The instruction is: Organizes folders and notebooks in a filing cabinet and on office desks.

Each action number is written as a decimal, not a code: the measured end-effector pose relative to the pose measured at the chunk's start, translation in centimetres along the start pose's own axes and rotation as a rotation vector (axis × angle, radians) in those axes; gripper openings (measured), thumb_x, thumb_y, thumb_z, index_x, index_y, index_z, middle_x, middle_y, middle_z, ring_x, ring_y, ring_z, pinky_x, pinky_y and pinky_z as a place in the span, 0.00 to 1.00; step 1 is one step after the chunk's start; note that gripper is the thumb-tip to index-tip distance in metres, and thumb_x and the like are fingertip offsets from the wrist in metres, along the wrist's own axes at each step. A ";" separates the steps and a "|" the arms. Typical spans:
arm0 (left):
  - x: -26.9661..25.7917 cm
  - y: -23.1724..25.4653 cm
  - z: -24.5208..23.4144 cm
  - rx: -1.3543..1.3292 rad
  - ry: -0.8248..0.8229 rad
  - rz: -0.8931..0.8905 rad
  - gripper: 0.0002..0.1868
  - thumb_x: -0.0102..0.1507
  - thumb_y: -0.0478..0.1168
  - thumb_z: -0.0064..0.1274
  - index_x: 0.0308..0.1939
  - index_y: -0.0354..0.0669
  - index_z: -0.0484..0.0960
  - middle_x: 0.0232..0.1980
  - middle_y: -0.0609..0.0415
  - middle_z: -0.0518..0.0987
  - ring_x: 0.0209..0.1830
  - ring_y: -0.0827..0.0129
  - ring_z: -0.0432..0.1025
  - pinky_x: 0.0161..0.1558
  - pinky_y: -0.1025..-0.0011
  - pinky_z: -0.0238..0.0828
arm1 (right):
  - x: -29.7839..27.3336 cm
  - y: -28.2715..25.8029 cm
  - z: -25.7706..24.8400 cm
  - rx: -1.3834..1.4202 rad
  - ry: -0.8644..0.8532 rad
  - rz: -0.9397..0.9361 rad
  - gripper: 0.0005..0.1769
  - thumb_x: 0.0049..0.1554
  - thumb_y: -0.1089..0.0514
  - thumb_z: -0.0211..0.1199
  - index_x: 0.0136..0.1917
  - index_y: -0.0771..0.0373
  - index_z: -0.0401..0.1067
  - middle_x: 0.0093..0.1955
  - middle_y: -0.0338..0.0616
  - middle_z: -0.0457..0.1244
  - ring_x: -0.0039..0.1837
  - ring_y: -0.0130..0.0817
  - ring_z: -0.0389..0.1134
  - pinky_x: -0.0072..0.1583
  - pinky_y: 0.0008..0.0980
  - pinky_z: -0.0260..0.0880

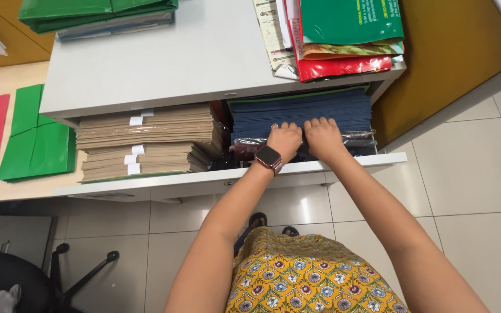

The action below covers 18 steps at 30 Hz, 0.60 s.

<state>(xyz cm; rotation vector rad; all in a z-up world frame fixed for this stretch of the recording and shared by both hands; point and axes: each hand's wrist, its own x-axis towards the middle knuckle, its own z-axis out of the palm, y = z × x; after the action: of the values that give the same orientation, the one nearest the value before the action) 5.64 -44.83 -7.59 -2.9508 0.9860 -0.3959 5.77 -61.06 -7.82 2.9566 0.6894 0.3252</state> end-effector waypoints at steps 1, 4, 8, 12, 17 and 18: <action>0.0 0.0 -0.5 -0.001 0.002 0.003 0.18 0.48 0.40 0.67 0.41 0.42 0.82 0.40 0.52 0.80 0.44 0.60 0.77 0.47 0.54 0.78 | -0.1 0.1 -0.2 -0.003 0.000 0.003 0.23 0.35 0.59 0.75 0.45 0.58 0.72 0.45 0.43 0.67 0.51 0.43 0.69 0.52 0.41 0.66; -0.3 0.0 -0.9 -0.031 -0.015 -0.013 0.19 0.48 0.40 0.66 0.40 0.40 0.82 0.40 0.50 0.80 0.44 0.58 0.77 0.44 0.55 0.77 | -0.3 -0.2 -0.8 0.036 0.082 0.009 0.19 0.39 0.61 0.74 0.44 0.58 0.72 0.44 0.43 0.65 0.51 0.43 0.69 0.53 0.43 0.66; 0.0 -0.2 0.6 -0.121 -0.049 -0.083 0.14 0.55 0.37 0.62 0.43 0.40 0.81 0.41 0.48 0.81 0.42 0.56 0.78 0.43 0.55 0.77 | -0.1 -0.5 -2.0 0.108 0.041 0.014 0.24 0.34 0.62 0.73 0.46 0.58 0.73 0.45 0.46 0.64 0.49 0.45 0.68 0.50 0.42 0.65; 0.1 -0.9 -0.3 -0.234 -0.080 -0.156 0.14 0.55 0.35 0.60 0.44 0.38 0.80 0.44 0.45 0.80 0.43 0.54 0.79 0.43 0.56 0.78 | 0.4 -0.9 -2.7 0.150 0.102 0.017 0.17 0.41 0.61 0.69 0.46 0.55 0.72 0.44 0.42 0.64 0.52 0.46 0.68 0.52 0.45 0.62; 0.3 -2.5 -5.2 -0.159 0.039 -0.178 0.11 0.54 0.35 0.60 0.41 0.41 0.81 0.43 0.47 0.80 0.47 0.54 0.77 0.43 0.54 0.77 | 1.9 -2.3 -8.1 0.045 0.167 0.076 0.16 0.41 0.60 0.68 0.46 0.55 0.73 0.45 0.42 0.65 0.53 0.45 0.67 0.53 0.52 0.59; 0.5 -2.9 -6.0 -0.138 0.057 -0.185 0.11 0.55 0.35 0.60 0.42 0.42 0.81 0.42 0.48 0.80 0.47 0.54 0.76 0.43 0.53 0.77 | 2.3 -2.5 -9.2 0.023 0.217 0.114 0.16 0.42 0.60 0.68 0.46 0.54 0.73 0.44 0.43 0.65 0.53 0.45 0.67 0.52 0.53 0.58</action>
<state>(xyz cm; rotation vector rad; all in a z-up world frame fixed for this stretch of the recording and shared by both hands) 6.31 -42.38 -1.37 -3.1859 0.7768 -0.4343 4.59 -57.46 1.22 3.0175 0.5490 0.6596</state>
